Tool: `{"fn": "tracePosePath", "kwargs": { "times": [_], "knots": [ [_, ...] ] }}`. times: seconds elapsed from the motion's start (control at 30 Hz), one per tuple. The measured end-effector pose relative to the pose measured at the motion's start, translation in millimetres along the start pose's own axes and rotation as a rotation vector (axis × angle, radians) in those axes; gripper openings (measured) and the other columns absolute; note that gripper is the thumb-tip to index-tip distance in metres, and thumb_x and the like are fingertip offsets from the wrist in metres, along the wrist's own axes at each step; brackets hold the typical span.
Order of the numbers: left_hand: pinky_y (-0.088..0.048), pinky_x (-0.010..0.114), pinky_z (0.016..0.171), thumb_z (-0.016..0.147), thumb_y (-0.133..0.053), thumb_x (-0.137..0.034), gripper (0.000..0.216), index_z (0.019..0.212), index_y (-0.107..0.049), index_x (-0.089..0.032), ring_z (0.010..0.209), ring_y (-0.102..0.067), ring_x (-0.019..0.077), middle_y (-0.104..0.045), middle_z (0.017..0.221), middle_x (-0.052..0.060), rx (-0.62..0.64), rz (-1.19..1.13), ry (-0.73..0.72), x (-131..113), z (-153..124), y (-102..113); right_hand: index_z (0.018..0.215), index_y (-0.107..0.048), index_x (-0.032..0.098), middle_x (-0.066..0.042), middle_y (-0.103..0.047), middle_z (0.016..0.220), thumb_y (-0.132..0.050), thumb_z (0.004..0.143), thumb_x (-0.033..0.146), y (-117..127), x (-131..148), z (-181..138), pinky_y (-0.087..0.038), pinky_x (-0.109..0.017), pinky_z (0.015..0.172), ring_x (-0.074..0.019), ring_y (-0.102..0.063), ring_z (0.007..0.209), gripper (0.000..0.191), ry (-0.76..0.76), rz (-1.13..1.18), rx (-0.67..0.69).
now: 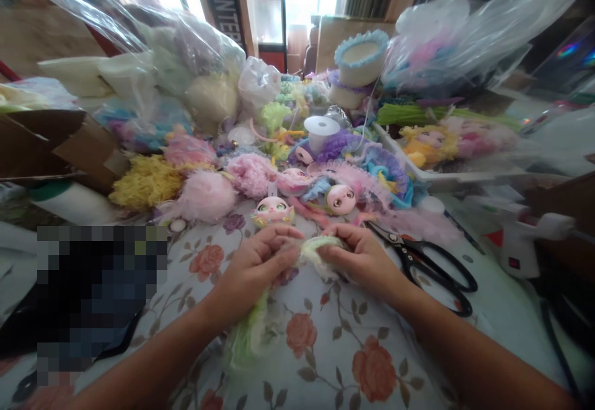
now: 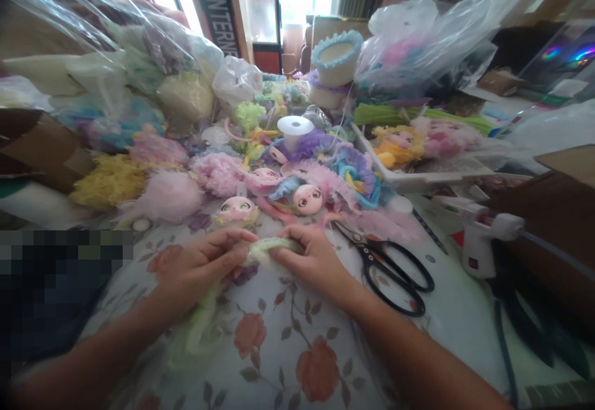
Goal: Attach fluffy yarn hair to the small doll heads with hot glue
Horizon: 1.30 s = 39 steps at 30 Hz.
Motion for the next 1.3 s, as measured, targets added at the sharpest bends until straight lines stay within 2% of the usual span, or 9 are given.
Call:
{"fn": "tracePosePath", "kwargs": {
  "times": [0.2, 0.3, 0.37, 0.6, 0.77, 0.9, 1.03, 1.13, 1.3],
  "knots": [
    [-0.032, 0.014, 0.046, 0.081, -0.068, -0.036, 0.019, 0.092, -0.062, -0.022, 0.049, -0.042, 0.0048, -0.048, 0.058, -0.006, 0.046, -0.269, 0.076, 0, 0, -6, 0.085, -0.063, 0.017, 0.002, -0.055, 0.065, -0.064, 0.081, 0.044, -17, -18, -4, -0.038, -0.021, 0.048, -0.0088, -0.047, 0.052, 0.027, -0.198, 0.285, 0.116],
    [-0.033, 0.014, 0.046, 0.078, -0.071, -0.034, 0.019, 0.089, -0.063, -0.020, 0.051, -0.044, 0.0044, -0.050, 0.062, -0.005, -0.001, -0.351, 0.143, 4, 1, -3, 0.082, -0.064, 0.016, 0.002, -0.054, 0.064, -0.066, 0.080, 0.041, -22, -19, -4, -0.039, -0.021, 0.047, -0.0098, -0.048, 0.052, 0.025, -0.200, 0.200, 0.204],
    [-0.033, 0.014, 0.046, 0.078, -0.071, -0.033, 0.019, 0.090, -0.063, -0.020, 0.051, -0.044, 0.0042, -0.052, 0.064, -0.005, -0.048, -0.351, 0.151, 5, 3, 1, 0.076, -0.066, 0.015, 0.001, -0.053, 0.063, -0.067, 0.079, 0.039, -10, -13, -1, -0.036, -0.020, 0.048, -0.0093, -0.046, 0.054, 0.024, -0.102, 0.043, 0.116],
    [-0.031, 0.019, 0.047, 0.084, -0.062, -0.038, 0.021, 0.097, -0.064, -0.021, 0.051, -0.042, 0.0082, -0.049, 0.060, -0.005, -0.097, 0.032, 0.013, 3, 3, 8, 0.087, -0.070, 0.017, -0.002, -0.065, 0.078, -0.062, 0.086, 0.041, 12, 4, -1, -0.045, -0.024, 0.062, -0.0131, -0.056, 0.069, 0.026, 0.068, 0.188, -0.126],
    [-0.033, 0.022, 0.048, 0.086, -0.058, -0.036, 0.019, 0.095, -0.065, -0.020, 0.053, -0.044, 0.0110, -0.054, 0.062, -0.003, -0.107, 0.261, -0.073, -5, -1, 6, 0.072, -0.061, 0.016, 0.002, -0.053, 0.062, -0.061, 0.085, 0.044, 5, 8, -4, -0.035, -0.020, 0.048, -0.0077, -0.042, 0.052, 0.031, 0.073, 0.200, -0.133],
    [-0.040, 0.023, 0.055, 0.088, -0.056, -0.037, 0.021, 0.100, -0.061, -0.021, 0.060, -0.052, 0.0119, -0.060, 0.074, -0.002, -0.126, 0.328, -0.078, -5, -1, 6, 0.064, -0.060, 0.016, 0.002, -0.051, 0.057, -0.059, 0.087, 0.037, 1, 24, -11, -0.035, -0.021, 0.049, -0.0081, -0.042, 0.051, 0.031, 0.215, -0.007, -0.138],
    [-0.045, 0.023, 0.066, 0.087, -0.057, -0.034, 0.024, 0.107, -0.061, -0.022, 0.076, -0.057, 0.0136, -0.064, 0.094, 0.001, -0.126, 0.296, -0.105, -5, -1, 5, 0.084, -0.070, 0.017, 0.000, -0.058, 0.062, -0.053, 0.091, 0.026, -20, 38, -22, -0.038, -0.023, 0.055, -0.0107, -0.050, 0.056, 0.020, 0.506, -0.386, -0.020],
    [-0.043, 0.021, 0.061, 0.086, -0.059, -0.038, 0.029, 0.110, -0.063, -0.022, 0.070, -0.056, 0.0119, -0.063, 0.085, 0.000, -0.106, 0.112, -0.018, 0, 0, 4, 0.098, -0.070, 0.018, 0.000, -0.058, 0.060, -0.048, 0.093, 0.022, -38, 35, -30, -0.034, -0.025, 0.054, -0.0111, -0.047, 0.054, 0.022, 0.690, -0.661, 0.086],
    [-0.040, 0.017, 0.049, 0.077, -0.070, -0.034, 0.031, 0.105, -0.062, -0.022, 0.055, -0.052, 0.0081, -0.060, 0.072, -0.003, -0.154, -0.316, 0.144, 4, 0, 7, 0.110, -0.066, 0.020, 0.001, -0.054, 0.058, -0.044, 0.093, 0.022, -43, 26, -29, -0.031, -0.026, 0.053, -0.0115, -0.043, 0.052, 0.028, 0.702, -0.804, 0.108]
  ]
}}
Point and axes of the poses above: each hand's wrist, its own z-axis towards the middle knuckle, its own y-axis out of the back of the hand, x = y × z, the point moved 8 cm from there along z, towards the middle knuckle
